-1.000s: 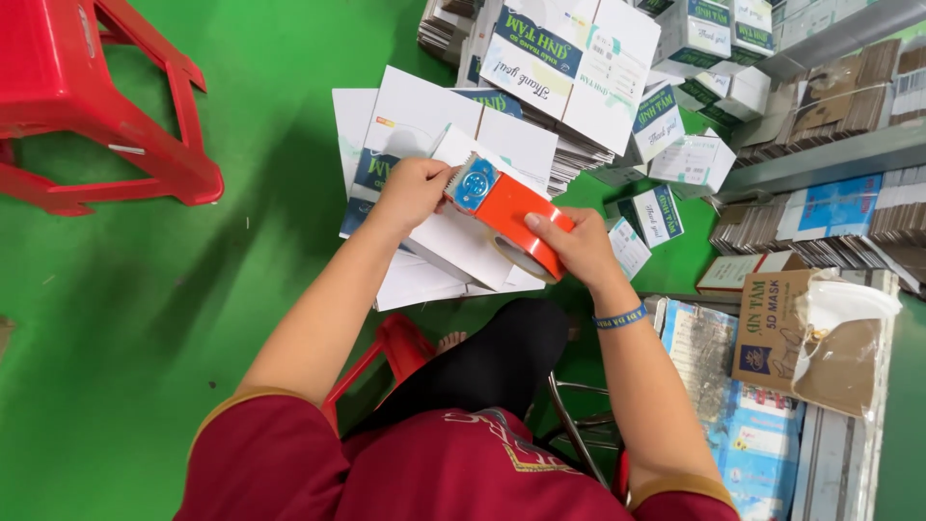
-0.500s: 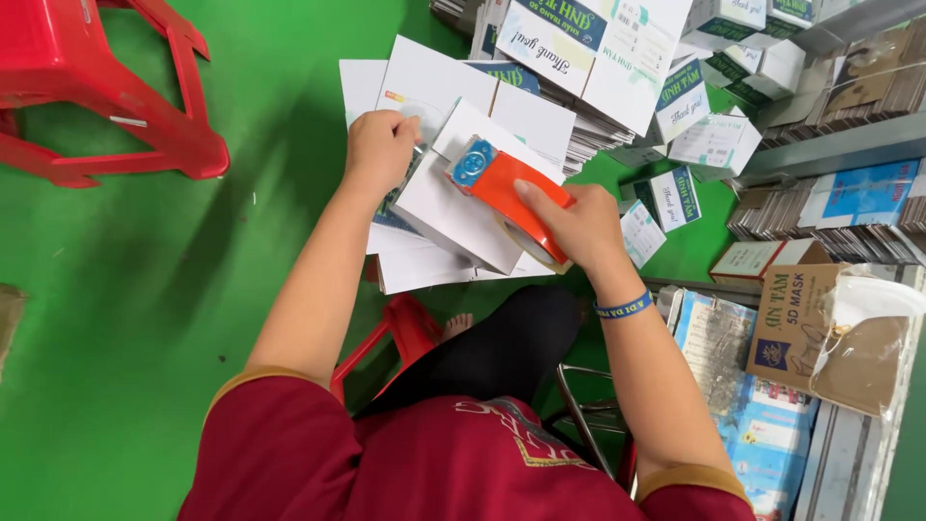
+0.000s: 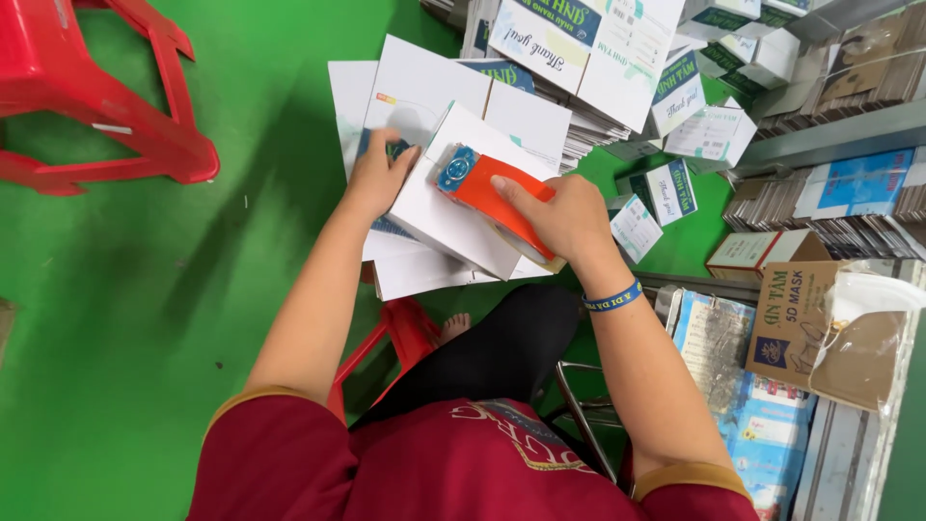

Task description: Packaging face masks into plastic bags and sealing them in cardboard boxes.

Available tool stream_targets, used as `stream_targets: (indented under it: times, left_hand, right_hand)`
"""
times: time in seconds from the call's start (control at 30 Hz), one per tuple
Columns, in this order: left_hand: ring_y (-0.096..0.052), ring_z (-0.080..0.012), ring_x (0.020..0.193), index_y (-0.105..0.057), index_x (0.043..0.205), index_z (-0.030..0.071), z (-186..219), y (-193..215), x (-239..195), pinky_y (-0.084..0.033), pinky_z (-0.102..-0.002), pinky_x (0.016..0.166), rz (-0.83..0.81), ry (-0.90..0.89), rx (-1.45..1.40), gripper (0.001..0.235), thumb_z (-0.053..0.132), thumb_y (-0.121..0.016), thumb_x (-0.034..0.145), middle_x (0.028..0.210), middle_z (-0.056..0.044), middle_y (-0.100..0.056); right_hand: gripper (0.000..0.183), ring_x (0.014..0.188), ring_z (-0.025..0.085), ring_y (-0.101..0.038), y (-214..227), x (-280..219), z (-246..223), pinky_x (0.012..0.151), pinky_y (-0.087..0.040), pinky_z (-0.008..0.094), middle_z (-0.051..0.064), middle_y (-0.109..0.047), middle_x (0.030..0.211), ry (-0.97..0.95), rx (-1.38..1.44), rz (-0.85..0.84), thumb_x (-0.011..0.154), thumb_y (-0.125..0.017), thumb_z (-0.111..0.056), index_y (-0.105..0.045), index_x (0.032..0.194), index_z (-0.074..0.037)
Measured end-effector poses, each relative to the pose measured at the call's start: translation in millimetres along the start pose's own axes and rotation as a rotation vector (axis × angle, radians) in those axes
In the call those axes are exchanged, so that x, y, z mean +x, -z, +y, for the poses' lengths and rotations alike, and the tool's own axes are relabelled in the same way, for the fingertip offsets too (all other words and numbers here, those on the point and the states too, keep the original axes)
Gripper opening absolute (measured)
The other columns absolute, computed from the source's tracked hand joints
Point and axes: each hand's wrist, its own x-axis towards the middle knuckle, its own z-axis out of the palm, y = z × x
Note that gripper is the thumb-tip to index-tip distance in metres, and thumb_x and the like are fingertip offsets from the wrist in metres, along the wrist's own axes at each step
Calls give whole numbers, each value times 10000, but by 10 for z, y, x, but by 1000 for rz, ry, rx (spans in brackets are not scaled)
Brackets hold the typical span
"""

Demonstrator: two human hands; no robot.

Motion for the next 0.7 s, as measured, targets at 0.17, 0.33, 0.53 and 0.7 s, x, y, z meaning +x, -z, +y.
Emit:
stream_targets:
  times: [0.17, 0.33, 0.53, 0.7]
  left_hand:
    - [-637, -368, 1247, -317, 1603, 168, 391, 208, -272, -505, -457, 1036, 220, -342, 87, 627, 297, -518, 1024, 1384, -179, -665]
    - [-375, -352, 1517, -37, 1643, 127, 686, 1, -487, -12, -622, 1220, -138, -517, -34, 657, 458, -287, 1134, 1536, -136, -579]
    - [-185, -384, 1581, 3, 1634, 107, 741, 17, -354, 43, -631, 1222, -27, -396, 204, 719, 549, -180, 1097, 1544, 14, -588]
    - [-245, -383, 1563, -3, 1642, 102, 754, 38, -398, 18, -618, 1224, -35, -398, 212, 719, 548, -174, 1105, 1542, 15, -591]
  right_hand:
    - [772, 483, 313, -655, -29, 49, 38, 537, -521, 409, 203, -637, 525, 23, -45, -5, 793, -701, -701, -735, 653, 57]
    - [741, 482, 300, -671, 131, -135, -69, 552, -551, 395, 193, -642, 527, -94, -2, -101, 803, -690, -692, -746, 681, 37]
    - [674, 503, 245, -685, 298, -102, 411, 551, -555, 364, 152, -685, 569, -8, 85, -122, 780, -734, -656, -776, 740, 16]
    - [631, 587, 210, -695, 549, -287, 1398, 580, -548, 366, 112, -717, 633, -141, 109, -195, 745, -747, -639, -815, 897, -30]
